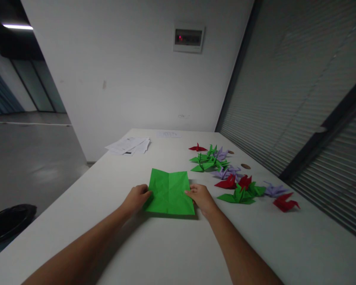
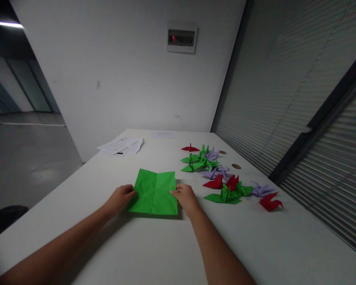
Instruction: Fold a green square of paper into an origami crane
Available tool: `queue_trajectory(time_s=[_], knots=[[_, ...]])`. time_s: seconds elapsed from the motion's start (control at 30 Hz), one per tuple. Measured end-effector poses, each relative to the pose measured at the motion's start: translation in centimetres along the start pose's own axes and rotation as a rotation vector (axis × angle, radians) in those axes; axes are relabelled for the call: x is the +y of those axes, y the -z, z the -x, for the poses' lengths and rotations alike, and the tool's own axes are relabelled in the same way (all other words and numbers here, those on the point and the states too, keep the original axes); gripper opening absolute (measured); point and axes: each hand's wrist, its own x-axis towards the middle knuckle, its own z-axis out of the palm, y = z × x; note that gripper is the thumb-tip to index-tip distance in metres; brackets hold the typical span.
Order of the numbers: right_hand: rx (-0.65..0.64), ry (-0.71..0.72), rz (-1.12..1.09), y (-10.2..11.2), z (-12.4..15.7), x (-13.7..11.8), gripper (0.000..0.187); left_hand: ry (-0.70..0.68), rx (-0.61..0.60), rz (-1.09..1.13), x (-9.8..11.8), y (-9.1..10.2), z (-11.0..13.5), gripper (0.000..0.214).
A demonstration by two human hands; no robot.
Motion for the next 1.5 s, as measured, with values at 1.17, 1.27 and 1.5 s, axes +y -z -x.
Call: queue_trajectory(time_s=[1.17,1.27,1.5], knots=[[-0.244,0.658,0.967,-5.6,2.9,-0.3,0.078,-0.652,-0.163,-0.698,-2.8,-3.2,0.3,0.051],[-0.247,0.611,1.001,-6.0,2.9,0.2,0.079,-0.637,-0.156,-0.704,-2.6,-3.2,0.4,0.053],[-0.272,0.51,1.045,-5.7,2.9,0.6,0.088,-0.592,-0.183,-0.733,-2.4,-3.0,0.5,0.056]])
